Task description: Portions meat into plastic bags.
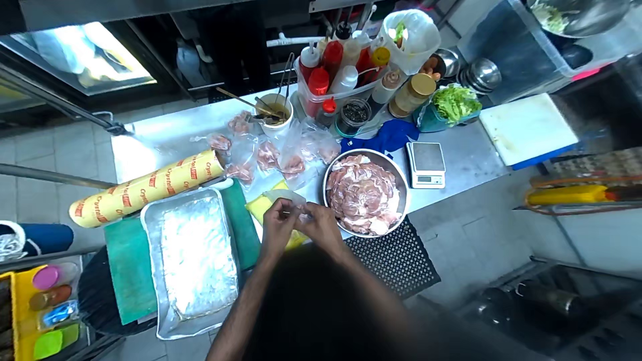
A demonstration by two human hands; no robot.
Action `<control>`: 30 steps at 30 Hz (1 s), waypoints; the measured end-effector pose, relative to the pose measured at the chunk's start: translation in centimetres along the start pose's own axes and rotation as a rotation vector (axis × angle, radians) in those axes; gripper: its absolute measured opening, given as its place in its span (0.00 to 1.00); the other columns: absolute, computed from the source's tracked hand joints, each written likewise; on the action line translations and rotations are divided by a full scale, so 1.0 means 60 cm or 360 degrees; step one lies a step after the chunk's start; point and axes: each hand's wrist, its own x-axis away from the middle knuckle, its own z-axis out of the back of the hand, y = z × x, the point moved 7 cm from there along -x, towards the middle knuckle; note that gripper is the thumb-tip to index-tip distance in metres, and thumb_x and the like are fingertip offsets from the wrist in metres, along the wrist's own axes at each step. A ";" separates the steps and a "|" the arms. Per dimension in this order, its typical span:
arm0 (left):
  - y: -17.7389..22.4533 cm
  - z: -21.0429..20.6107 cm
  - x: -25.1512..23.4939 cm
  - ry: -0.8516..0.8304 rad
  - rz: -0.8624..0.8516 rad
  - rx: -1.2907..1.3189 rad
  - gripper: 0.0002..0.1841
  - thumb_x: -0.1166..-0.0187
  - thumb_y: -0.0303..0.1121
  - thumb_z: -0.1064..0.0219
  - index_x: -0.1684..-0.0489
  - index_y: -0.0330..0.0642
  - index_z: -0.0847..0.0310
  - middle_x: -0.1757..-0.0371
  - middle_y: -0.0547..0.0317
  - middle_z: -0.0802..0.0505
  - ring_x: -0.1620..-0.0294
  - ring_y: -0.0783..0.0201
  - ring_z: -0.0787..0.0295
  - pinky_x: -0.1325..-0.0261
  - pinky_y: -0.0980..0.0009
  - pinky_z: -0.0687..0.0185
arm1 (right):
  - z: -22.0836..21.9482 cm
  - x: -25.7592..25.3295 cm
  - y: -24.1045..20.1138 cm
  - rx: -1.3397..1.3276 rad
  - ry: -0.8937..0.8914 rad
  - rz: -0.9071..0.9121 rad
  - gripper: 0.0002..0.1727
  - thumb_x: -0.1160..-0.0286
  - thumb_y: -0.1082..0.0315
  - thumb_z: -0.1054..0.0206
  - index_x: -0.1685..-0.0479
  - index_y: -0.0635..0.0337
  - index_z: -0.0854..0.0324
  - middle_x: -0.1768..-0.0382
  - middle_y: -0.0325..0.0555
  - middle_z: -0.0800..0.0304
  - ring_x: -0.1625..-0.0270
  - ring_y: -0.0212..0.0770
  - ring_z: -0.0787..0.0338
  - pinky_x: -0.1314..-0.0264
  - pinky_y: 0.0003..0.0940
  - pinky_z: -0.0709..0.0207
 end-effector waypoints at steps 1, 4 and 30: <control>-0.003 0.004 -0.001 -0.0085 0.0017 0.0081 0.05 0.21 0.27 0.29 0.59 0.34 0.17 0.65 0.55 0.09 0.66 0.64 0.10 0.60 0.68 0.11 | 0.000 -0.003 0.014 -0.0201 -0.0085 -0.0018 0.20 0.34 0.48 0.22 0.68 0.58 0.10 0.72 0.41 0.09 0.67 0.35 0.12 0.58 0.41 0.17; -0.016 0.026 0.005 -0.0187 0.0149 0.0335 0.04 0.21 0.25 0.32 0.58 0.35 0.20 0.66 0.56 0.11 0.70 0.64 0.13 0.62 0.67 0.11 | -0.002 -0.003 0.040 -0.0897 -0.0169 -0.0131 0.15 0.32 0.58 0.19 0.72 0.60 0.14 0.75 0.35 0.16 0.71 0.27 0.20 0.63 0.27 0.23; -0.007 0.054 0.013 0.0066 -0.0282 -0.0642 0.15 0.18 0.27 0.41 0.44 0.40 0.08 0.26 0.44 0.16 0.26 0.57 0.18 0.29 0.64 0.17 | 0.313 -0.069 0.357 0.0514 0.0558 -0.0791 0.23 0.14 0.56 0.38 0.26 0.54 0.22 0.43 0.70 0.11 0.42 0.74 0.12 0.45 0.78 0.23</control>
